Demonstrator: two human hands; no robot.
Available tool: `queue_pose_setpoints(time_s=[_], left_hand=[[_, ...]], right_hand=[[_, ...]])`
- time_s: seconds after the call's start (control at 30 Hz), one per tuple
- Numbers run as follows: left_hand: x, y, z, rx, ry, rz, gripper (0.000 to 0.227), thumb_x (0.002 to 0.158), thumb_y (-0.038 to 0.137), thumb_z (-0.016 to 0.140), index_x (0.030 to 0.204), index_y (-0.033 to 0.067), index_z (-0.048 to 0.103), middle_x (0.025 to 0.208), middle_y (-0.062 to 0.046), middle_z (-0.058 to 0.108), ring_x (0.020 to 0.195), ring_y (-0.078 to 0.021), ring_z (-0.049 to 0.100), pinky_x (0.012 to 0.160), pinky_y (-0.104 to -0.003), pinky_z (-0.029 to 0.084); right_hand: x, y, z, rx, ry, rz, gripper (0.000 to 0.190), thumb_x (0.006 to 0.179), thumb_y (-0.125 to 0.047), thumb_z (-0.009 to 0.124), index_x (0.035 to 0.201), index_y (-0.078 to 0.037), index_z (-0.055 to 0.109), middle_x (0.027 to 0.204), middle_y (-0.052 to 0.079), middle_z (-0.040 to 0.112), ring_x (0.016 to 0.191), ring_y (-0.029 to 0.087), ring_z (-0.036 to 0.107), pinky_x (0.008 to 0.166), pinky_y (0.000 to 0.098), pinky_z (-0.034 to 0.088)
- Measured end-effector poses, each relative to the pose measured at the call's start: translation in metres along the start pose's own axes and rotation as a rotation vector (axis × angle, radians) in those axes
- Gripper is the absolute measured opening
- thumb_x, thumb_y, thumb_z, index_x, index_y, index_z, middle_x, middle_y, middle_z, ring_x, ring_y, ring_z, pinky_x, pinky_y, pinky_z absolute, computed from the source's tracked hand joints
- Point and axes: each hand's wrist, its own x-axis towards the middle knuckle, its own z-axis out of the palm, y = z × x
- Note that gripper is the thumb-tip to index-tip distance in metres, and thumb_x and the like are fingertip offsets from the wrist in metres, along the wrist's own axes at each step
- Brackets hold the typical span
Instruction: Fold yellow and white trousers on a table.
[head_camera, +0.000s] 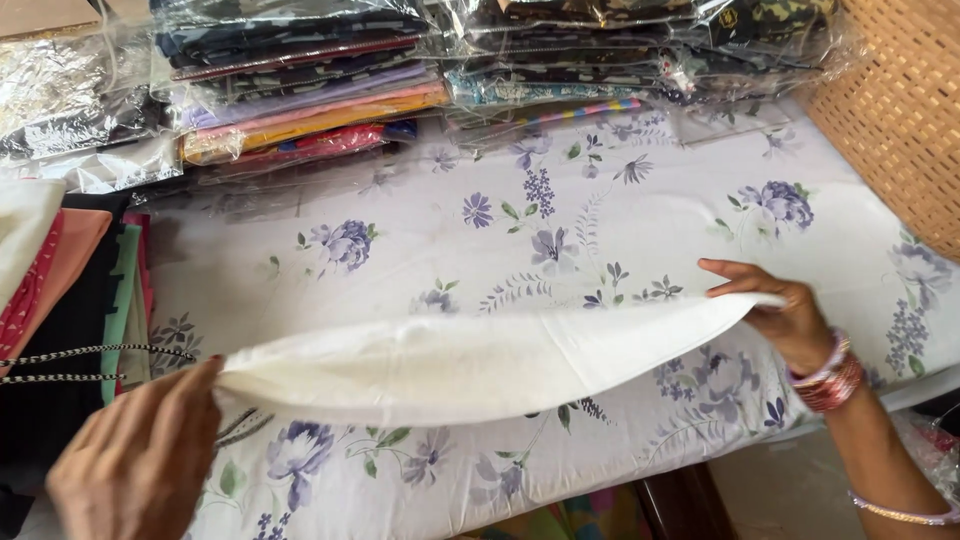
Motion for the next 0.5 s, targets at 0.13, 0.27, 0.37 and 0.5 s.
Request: queue_pose_setpoints(time_s=[0.13, 0.27, 0.37, 0.5], left_hand=[[0.012, -0.013, -0.043, -0.207, -0.053, -0.138, 0.038, 0.089, 0.024, 0.070, 0.123, 0.0061, 0.068, 0.101, -0.013, 0.076, 0.086, -0.0213, 0.075, 0.078, -0.035, 0.062], [0.033, -0.030, -0.043, -0.403, -0.275, -0.459, 0.049, 0.088, 0.024, 0.074, 0.133, 0.0066, 0.066, 0.097, -0.016, 0.077, 0.079, -0.0232, 0.078, 0.070, -0.036, 0.062], [0.065, -0.038, -0.012, -0.535, -0.492, -0.346, 0.041, 0.083, 0.026, 0.076, 0.119, 0.0099, 0.066, 0.093, -0.015, 0.078, 0.075, -0.0301, 0.076, 0.064, -0.044, 0.060], [0.090, -0.043, 0.063, -0.515, -0.559, -0.381, 0.033, 0.092, 0.029, 0.068, 0.120, 0.0108, 0.066, 0.094, -0.012, 0.080, 0.069, -0.0290, 0.073, 0.063, -0.044, 0.062]], right_hand=[[-0.011, 0.073, -0.016, 0.557, 0.033, -0.030, 0.013, 0.097, -0.008, 0.067, 0.108, -0.001, 0.070, 0.113, 0.011, 0.065, 0.105, 0.018, 0.063, 0.095, 0.0362, 0.050], [0.014, 0.101, 0.002, 0.295, 0.169, 0.223, 0.020, 0.099, -0.015, 0.067, 0.108, 0.003, 0.067, 0.091, 0.008, 0.065, 0.077, 0.010, 0.059, 0.064, 0.0232, 0.050], [0.055, 0.042, 0.034, 0.053, 0.108, 0.403, 0.027, 0.096, -0.022, 0.068, 0.114, -0.003, 0.070, 0.092, 0.008, 0.074, 0.075, 0.012, 0.066, 0.062, 0.0262, 0.054], [0.074, 0.045, 0.049, -0.040, 0.035, 0.480, 0.032, 0.097, -0.028, 0.066, 0.114, -0.002, 0.071, 0.088, 0.010, 0.074, 0.071, 0.013, 0.066, 0.061, 0.0290, 0.054]])
